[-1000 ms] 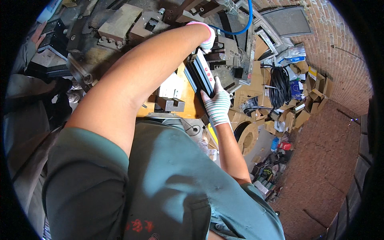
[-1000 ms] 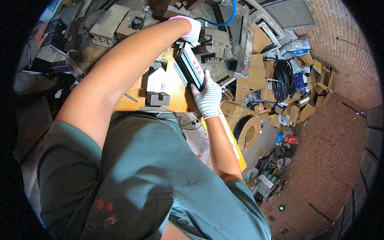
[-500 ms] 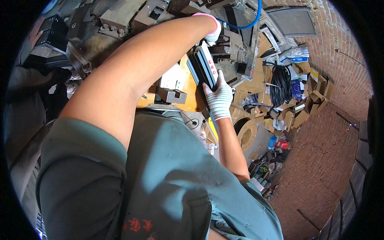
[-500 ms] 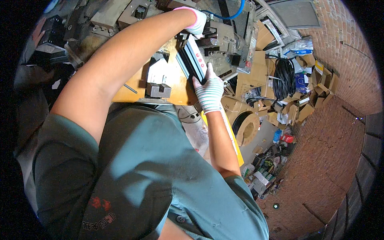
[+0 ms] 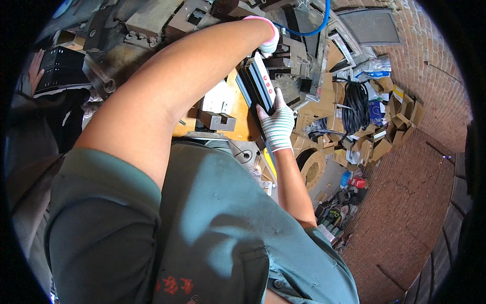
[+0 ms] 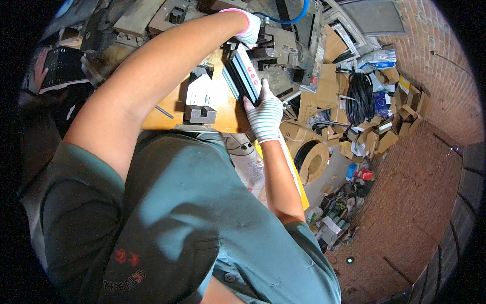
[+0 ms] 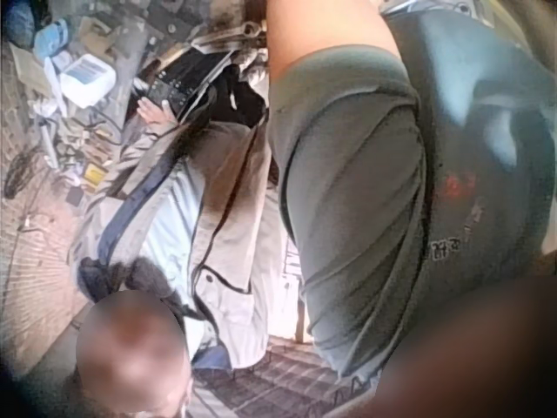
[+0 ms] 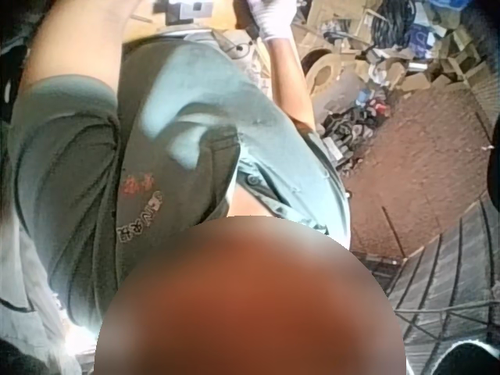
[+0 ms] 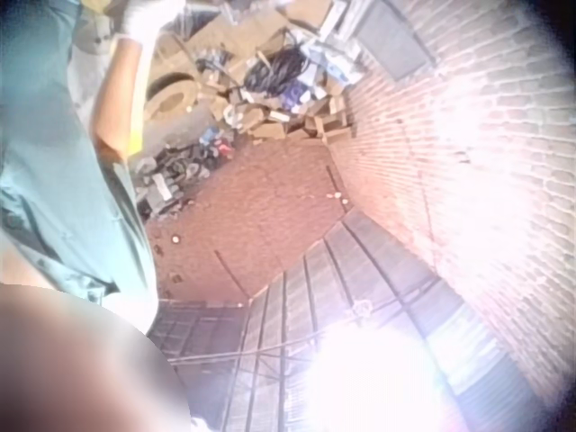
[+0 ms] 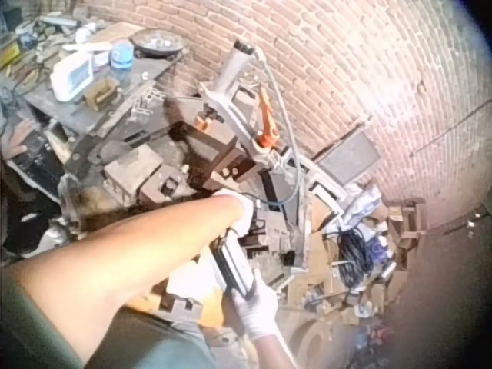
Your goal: The person operates a metal cutting saw to cut aluminum profiles. They place the profiles into the saw, secure them, and activate the cutting mechanism. After each cut, they remove the cut piece and prepare the next profile for cutting.
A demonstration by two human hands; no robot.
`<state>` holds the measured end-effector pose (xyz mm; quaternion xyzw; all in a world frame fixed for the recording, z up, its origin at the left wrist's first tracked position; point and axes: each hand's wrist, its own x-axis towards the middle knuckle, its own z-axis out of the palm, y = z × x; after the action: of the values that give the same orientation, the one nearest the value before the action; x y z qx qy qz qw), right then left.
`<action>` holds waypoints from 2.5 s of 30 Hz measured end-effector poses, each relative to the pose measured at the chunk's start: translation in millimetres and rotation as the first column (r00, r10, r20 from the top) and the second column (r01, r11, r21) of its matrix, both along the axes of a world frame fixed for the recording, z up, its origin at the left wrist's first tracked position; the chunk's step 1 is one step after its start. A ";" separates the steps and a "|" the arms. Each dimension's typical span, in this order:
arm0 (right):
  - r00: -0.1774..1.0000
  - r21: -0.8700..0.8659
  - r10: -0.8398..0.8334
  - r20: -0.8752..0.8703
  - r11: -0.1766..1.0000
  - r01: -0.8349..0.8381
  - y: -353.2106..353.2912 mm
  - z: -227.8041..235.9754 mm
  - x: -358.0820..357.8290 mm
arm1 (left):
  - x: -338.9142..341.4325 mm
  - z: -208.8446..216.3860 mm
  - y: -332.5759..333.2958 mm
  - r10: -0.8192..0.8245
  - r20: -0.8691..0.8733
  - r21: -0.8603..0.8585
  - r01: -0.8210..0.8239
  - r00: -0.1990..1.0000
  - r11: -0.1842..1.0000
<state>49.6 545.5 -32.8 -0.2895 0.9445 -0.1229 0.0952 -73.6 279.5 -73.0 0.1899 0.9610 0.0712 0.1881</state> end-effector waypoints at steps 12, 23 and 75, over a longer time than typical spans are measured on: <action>1.000 0.065 -0.022 0.019 0.998 0.020 -5.5 11.0 3.2 | 29.7 50.0 -4.7 0.236 0.189 0.024 -0.245 0.953 0.969; 0.998 0.059 0.020 -0.058 0.998 -0.017 0.1 3.4 0.9 | 29.4 35.9 -4.7 0.372 0.140 0.147 -0.391 0.918 0.909; 1.000 0.105 0.019 -0.012 0.994 -0.018 1.6 11.2 1.7 | 57.1 72.0 0.7 0.530 0.206 0.112 -0.558 0.822 0.822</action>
<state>51.3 547.1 -21.6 -0.2937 0.9475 -0.0702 0.1054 -16.5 280.2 -1.0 -0.0845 0.9465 0.2178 0.2226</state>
